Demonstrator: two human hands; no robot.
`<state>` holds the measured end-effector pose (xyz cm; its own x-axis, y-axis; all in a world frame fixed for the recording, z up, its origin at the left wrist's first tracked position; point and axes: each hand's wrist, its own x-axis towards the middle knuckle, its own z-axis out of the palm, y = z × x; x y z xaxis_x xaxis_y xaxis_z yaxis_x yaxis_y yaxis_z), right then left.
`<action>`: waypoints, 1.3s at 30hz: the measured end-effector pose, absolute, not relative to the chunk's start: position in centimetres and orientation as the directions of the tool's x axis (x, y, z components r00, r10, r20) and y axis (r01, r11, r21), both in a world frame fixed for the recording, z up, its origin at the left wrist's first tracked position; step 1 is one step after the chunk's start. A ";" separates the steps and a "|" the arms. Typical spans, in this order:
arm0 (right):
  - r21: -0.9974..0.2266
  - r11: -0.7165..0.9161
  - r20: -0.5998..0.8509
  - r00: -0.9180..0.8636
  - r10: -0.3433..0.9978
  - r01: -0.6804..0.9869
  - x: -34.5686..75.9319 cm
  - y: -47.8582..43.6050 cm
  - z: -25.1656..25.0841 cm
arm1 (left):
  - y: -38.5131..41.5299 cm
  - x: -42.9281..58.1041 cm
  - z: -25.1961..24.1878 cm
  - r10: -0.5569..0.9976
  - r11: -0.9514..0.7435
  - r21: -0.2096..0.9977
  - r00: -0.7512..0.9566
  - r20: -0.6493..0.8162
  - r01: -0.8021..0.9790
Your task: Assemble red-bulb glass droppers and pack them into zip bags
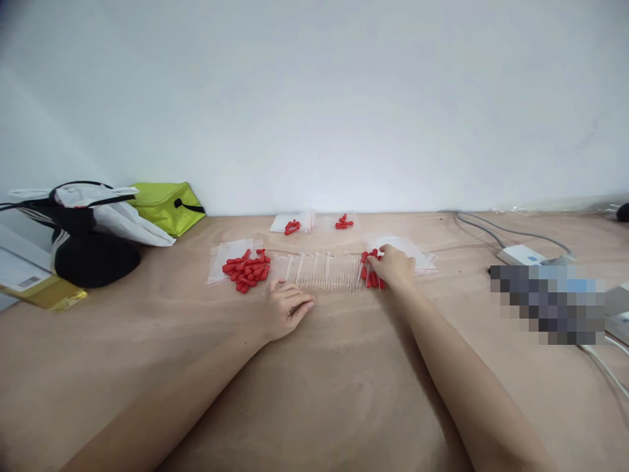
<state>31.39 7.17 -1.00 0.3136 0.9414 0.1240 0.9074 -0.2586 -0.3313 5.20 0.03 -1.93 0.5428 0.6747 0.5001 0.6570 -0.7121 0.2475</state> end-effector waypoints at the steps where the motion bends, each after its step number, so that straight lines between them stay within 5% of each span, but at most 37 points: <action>1: -0.335 -0.255 0.134 0.314 0.940 0.907 31.5 7.1 -0.9 | 0.0 5.2 -1.9 0.673 -0.713 0.246 0.542 0.502 0.657; 16: -0.327 -0.367 0.002 0.389 0.921 0.871 33.4 7.0 -0.6 | 0.2 4.9 -1.9 0.754 -0.518 0.210 0.327 0.570 0.829; 22: -0.287 -0.344 0.133 0.393 0.910 0.894 33.1 6.6 0.6 | 0.7 4.5 -1.7 0.827 -0.359 0.252 0.182 0.532 0.898; 25: -0.401 -0.179 0.233 0.289 0.928 0.898 31.3 5.4 0.9 | 1.7 4.3 -1.3 0.875 -0.244 0.247 0.103 0.473 0.938; 29: -0.571 0.243 0.364 -0.023 0.931 0.784 27.3 2.3 -0.6 | 3.5 4.6 -0.8 0.920 -0.141 0.209 0.050 0.388 0.968; 33: -0.497 0.526 0.501 -0.267 0.823 0.690 24.9 -0.3 -2.6 | 5.3 5.6 -0.4 0.917 -0.132 0.210 0.039 0.397 0.969; 39: -0.376 0.615 0.567 -0.353 0.744 0.694 25.0 -0.9 -3.0 | 7.1 6.8 -0.4 0.876 -0.113 0.107 0.049 0.481 0.988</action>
